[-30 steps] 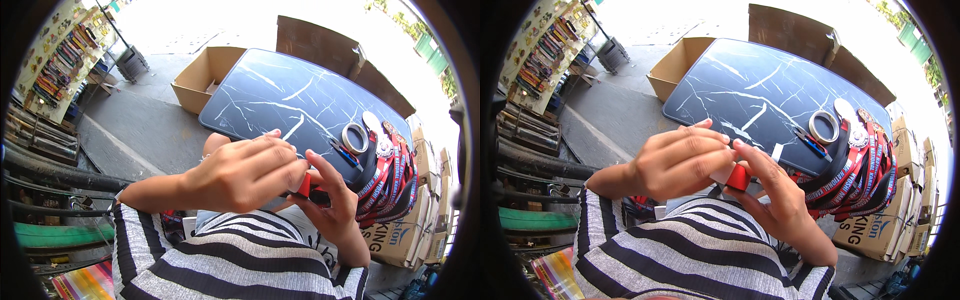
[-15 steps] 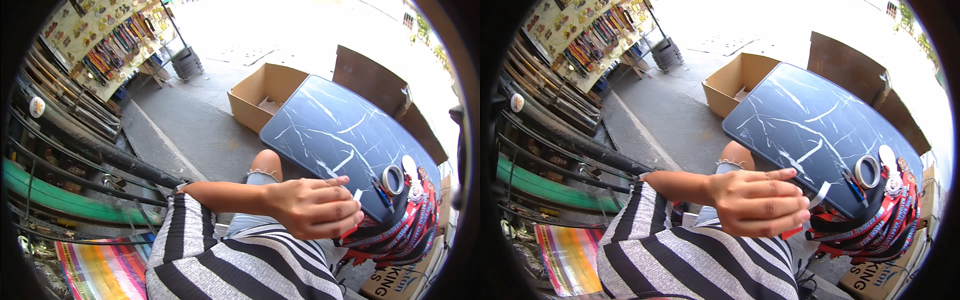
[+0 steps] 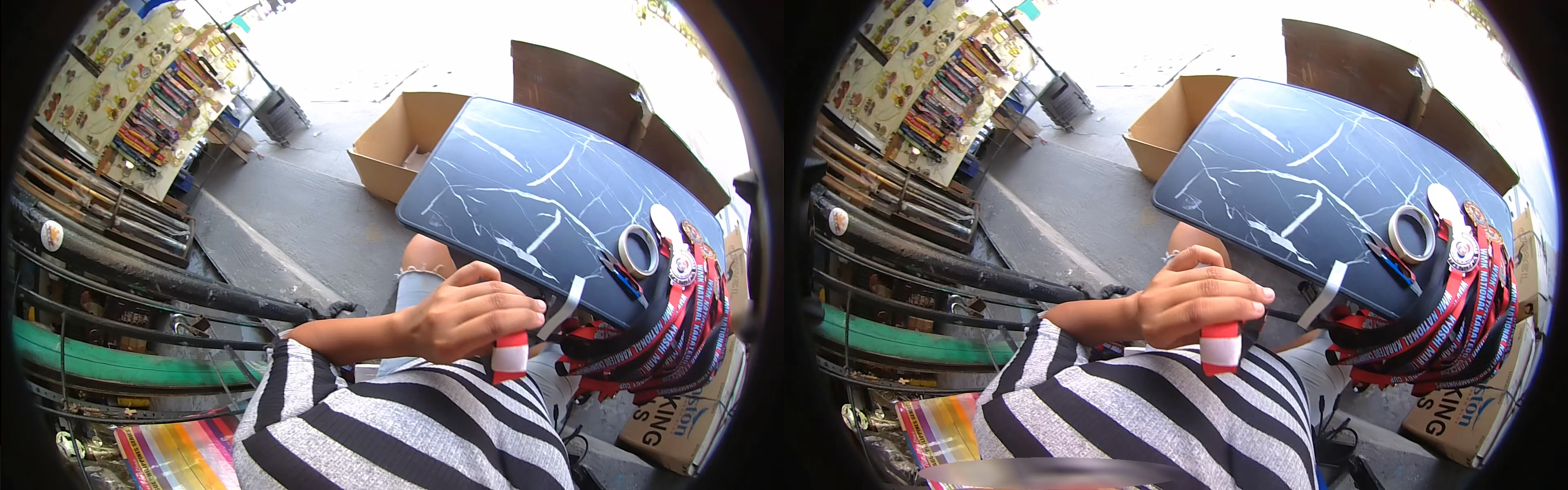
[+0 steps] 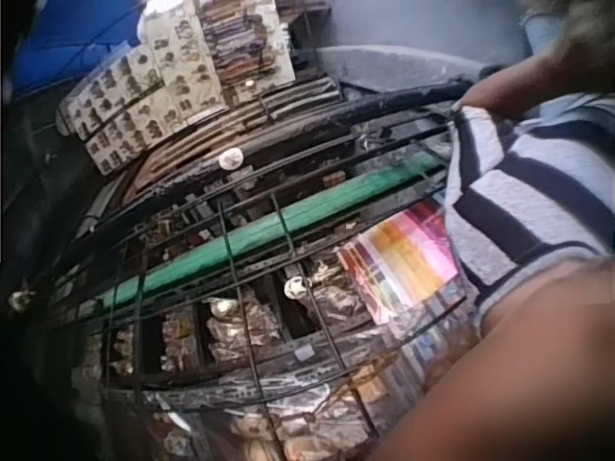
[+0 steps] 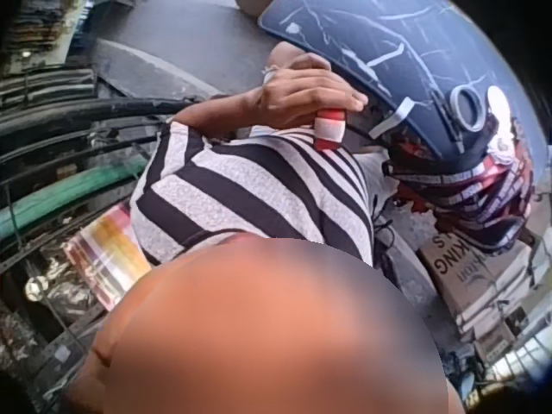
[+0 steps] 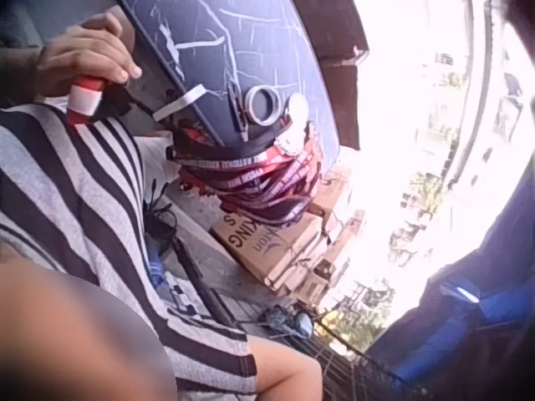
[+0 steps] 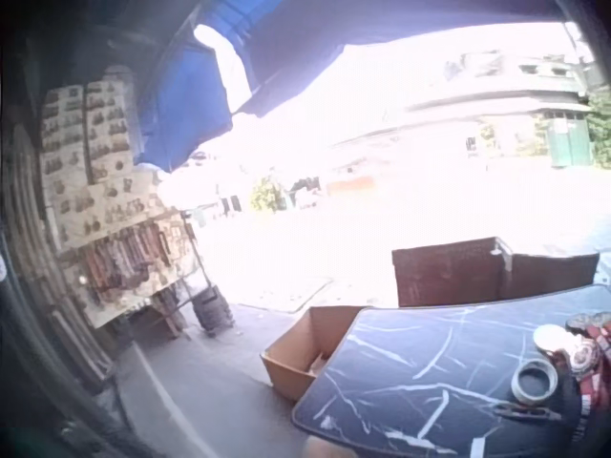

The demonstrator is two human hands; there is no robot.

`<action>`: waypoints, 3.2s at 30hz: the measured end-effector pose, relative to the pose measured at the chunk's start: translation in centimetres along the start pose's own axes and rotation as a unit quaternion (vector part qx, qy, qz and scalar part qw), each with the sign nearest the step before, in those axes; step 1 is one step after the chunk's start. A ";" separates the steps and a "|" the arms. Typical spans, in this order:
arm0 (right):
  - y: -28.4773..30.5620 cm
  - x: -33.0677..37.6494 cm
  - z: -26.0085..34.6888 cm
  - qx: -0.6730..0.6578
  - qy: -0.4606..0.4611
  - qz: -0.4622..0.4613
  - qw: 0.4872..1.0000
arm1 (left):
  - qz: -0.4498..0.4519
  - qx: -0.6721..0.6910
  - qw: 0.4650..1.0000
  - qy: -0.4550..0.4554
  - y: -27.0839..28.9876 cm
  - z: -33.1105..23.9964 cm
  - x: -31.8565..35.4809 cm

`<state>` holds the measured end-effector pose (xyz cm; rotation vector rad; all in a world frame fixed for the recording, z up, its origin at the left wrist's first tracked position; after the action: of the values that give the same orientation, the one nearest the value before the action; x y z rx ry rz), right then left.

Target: The person assembles medals by attaching red lanyards to metal medallions and securing them with white tape. They handle multiple lanyards and medallions, using tape to fasten the connections and place the finished items on a nearby table.

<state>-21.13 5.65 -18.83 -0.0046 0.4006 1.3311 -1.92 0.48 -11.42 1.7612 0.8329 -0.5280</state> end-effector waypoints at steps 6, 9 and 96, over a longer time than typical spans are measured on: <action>-0.7 -0.8 -0.2 -0.025 0.011 -0.001 1.000 | 0.035 0.024 0.999 -0.020 0.2 0.6 0.7; -0.8 -0.9 -0.4 -0.030 0.011 0.001 0.999 | 0.032 0.029 0.999 0.008 0.4 0.7 0.9; 7.0 0.8 2.1 -0.009 0.101 -0.064 0.993 | 0.019 -0.026 0.999 0.001 0.9 0.3 -0.6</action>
<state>-27.03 8.62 -15.54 -0.1778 0.5504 1.2108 -1.60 -0.14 -10.54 1.7267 0.8058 -0.4751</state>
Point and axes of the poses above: each hand's wrist, its own x-axis away from the middle knuckle, its own y-axis out of the back of the hand, z = x × y, the point moved 2 cm from there along -x, towards the middle knuckle, and after that the axes turned 7 degrees about z, right-handed, at the moved point
